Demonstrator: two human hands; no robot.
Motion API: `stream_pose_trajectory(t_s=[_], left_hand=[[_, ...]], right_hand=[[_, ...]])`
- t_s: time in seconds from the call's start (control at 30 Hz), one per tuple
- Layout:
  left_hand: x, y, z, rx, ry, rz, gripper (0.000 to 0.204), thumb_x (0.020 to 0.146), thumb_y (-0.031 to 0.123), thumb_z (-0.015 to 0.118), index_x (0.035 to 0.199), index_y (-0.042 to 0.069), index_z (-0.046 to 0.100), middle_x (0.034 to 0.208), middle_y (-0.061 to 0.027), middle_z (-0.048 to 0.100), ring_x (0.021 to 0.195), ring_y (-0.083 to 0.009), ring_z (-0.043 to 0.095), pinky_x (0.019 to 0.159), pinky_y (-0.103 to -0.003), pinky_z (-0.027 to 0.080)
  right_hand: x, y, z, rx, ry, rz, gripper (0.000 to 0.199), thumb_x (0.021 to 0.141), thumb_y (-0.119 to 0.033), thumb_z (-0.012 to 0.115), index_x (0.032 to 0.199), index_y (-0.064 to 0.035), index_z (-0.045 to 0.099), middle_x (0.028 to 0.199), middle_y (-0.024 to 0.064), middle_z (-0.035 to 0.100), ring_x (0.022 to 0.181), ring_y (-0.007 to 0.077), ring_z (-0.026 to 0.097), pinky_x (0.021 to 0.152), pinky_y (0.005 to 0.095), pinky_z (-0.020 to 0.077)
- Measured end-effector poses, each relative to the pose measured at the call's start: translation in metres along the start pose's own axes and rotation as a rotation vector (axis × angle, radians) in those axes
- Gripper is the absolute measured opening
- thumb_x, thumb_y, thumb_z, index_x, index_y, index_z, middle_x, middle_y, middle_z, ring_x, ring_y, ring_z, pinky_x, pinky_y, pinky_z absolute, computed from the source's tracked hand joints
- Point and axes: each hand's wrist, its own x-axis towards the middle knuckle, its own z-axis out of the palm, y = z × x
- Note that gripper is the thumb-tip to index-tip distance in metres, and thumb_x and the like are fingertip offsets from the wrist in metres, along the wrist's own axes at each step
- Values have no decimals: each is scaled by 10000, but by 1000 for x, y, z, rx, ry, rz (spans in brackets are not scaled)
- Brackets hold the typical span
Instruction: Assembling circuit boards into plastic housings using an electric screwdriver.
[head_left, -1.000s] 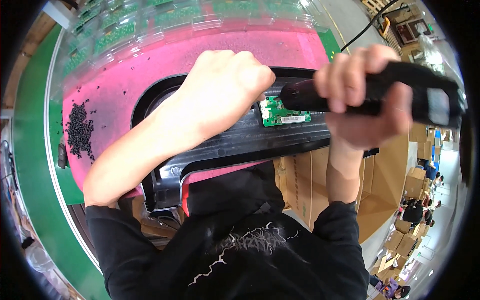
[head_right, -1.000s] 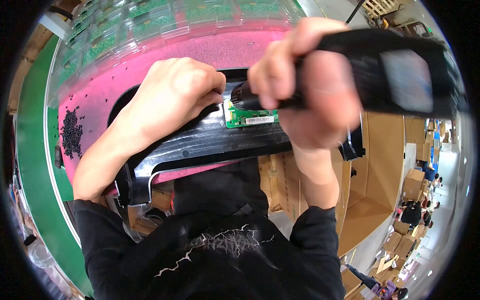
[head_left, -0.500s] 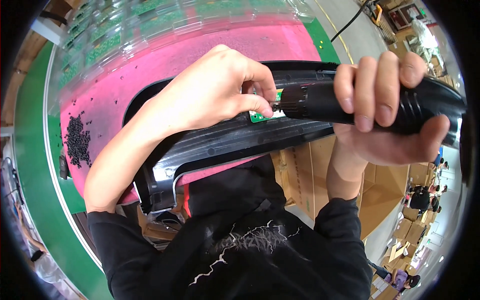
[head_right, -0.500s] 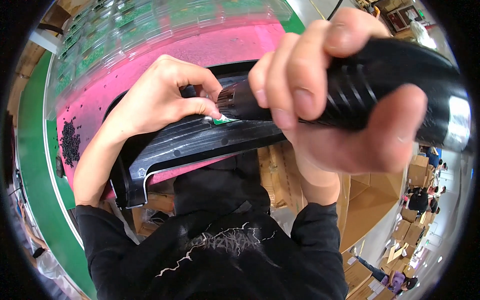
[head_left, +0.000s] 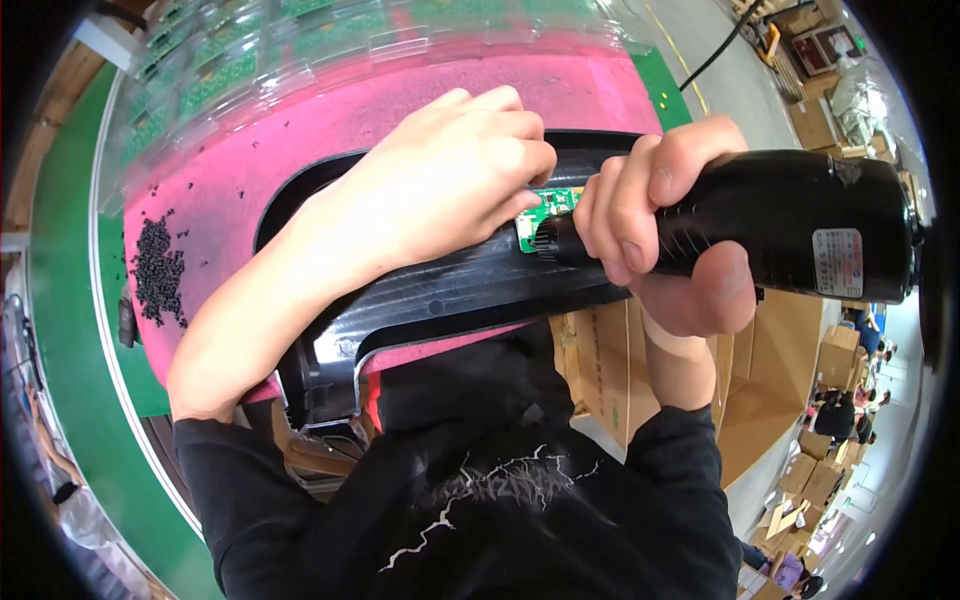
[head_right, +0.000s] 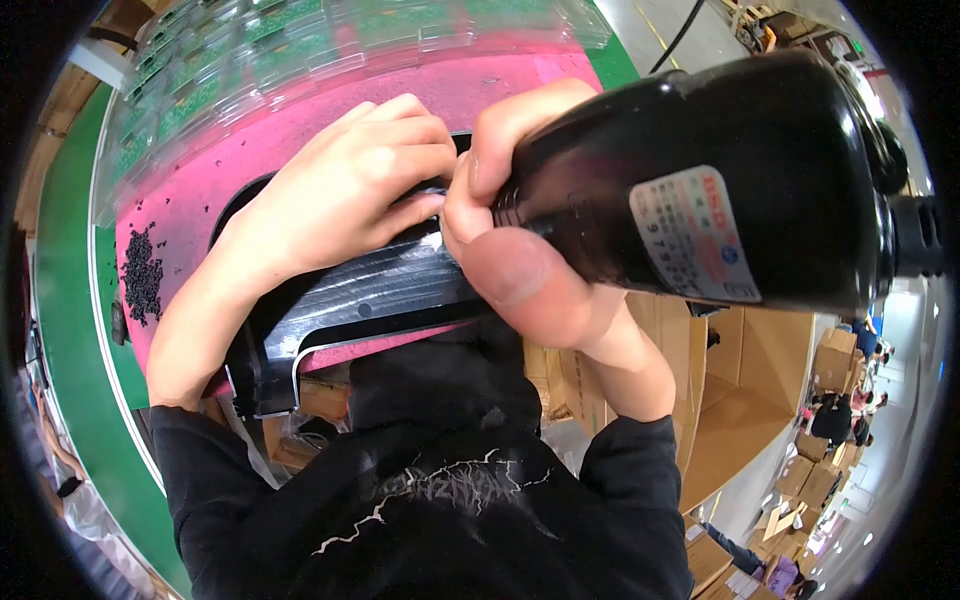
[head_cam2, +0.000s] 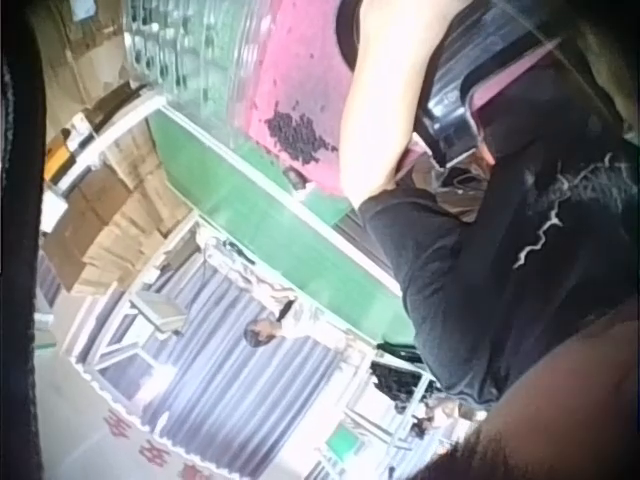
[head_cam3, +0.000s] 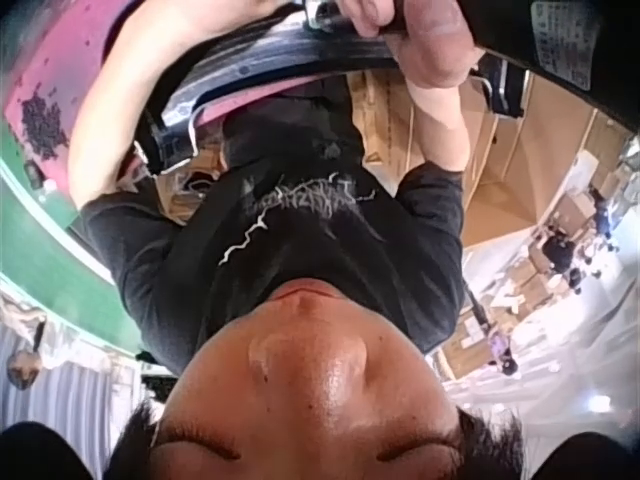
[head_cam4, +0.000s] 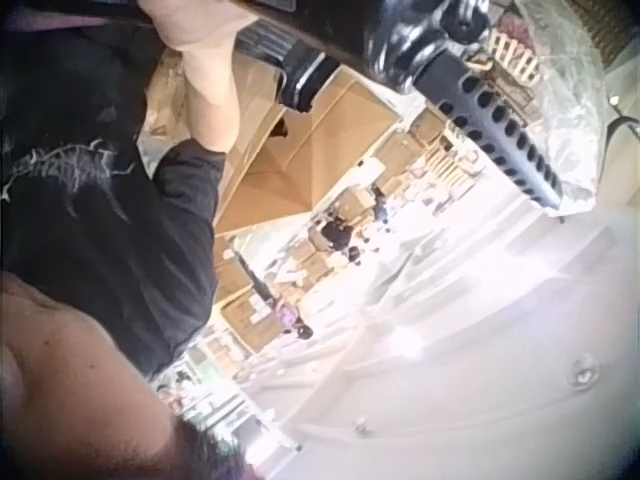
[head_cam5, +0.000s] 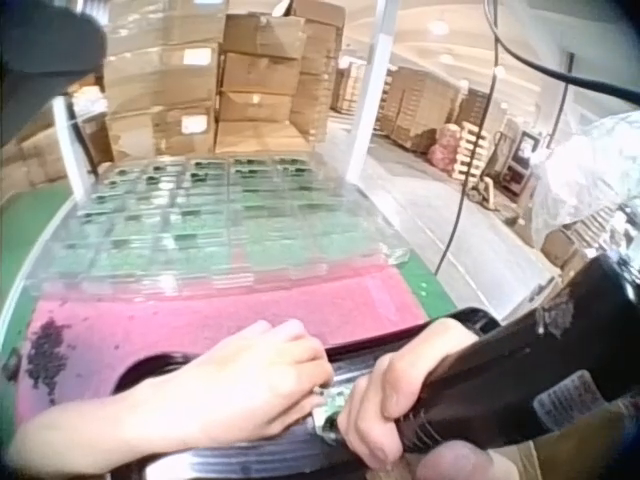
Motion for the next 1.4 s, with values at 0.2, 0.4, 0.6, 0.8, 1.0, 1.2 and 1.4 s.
stream_pose_trajectory(t_s=[0.2, 0.4, 0.6, 0.8, 1.0, 1.2, 1.4], left_hand=[[-1, 4, -2, 51, -6, -2, 204, 767, 146, 712, 940, 56, 653, 970, -56, 620, 971, -259, 562, 811, -376, 453], [-6, 2, 7, 33, 117, 68, 206, 737, 142, 738, 896, 62, 635, 912, -43, 581, 924, -239, 553, 763, -362, 450], [-5, 4, 2, 43, 112, 56, 172, 789, 159, 715, 903, 62, 631, 897, -50, 575, 904, -249, 554, 740, -373, 452], [5, 18, -15, 174, 85, -62, 142, 836, 165, 677, 858, 29, 642, 908, -101, 604, 923, -302, 563, 800, -411, 466], [8, 22, -34, 203, -90, -368, 378, 780, 154, 746, 1089, 18, 575, 1050, -159, 625, 1057, -362, 589, 886, -427, 482], [9, 21, -42, 267, -547, -483, 288, 784, 52, 703, 1028, -42, 581, 918, -272, 623, 884, -494, 560, 740, -478, 460], [-63, 47, -82, 67, -53, -439, 224, 863, -69, 610, 1076, -36, 548, 958, -102, 621, 842, -151, 567, 710, -260, 436]], right_hand=[[7, 7, 5, 84, -88, 60, 472, 866, -446, 701, 979, -68, 441, 650, 15, 491, 503, 99, 450, 477, 242, 382], [0, 16, 12, 156, 47, 33, 460, 842, -361, 732, 993, -43, 436, 650, 12, 478, 499, 91, 448, 465, 232, 384], [5, 5, -2, 181, 208, 135, 388, 935, -445, 612, 1016, -95, 467, 662, -38, 415, 557, 98, 419, 616, 278, 367], [29, -12, -72, 477, 794, 332, 217, 927, -227, 646, 1001, -43, 557, 933, 85, 563, 935, 232, 566, 839, 440, 509], [-14, -33, -113, 396, 709, 79, 330, 904, -137, 649, 1163, 13, 509, 1110, 127, 543, 1062, 299, 555, 910, 542, 535], [-75, -97, -169, 42, 805, 21, 250, 921, -147, 628, 1130, -49, 532, 941, 24, 567, 870, 111, 568, 754, 352, 515], [-150, -95, -313, -222, 1309, -41, 129, 885, -118, 591, 1004, -74, 616, 724, 15, 557, 561, 121, 532, 499, 271, 458]])
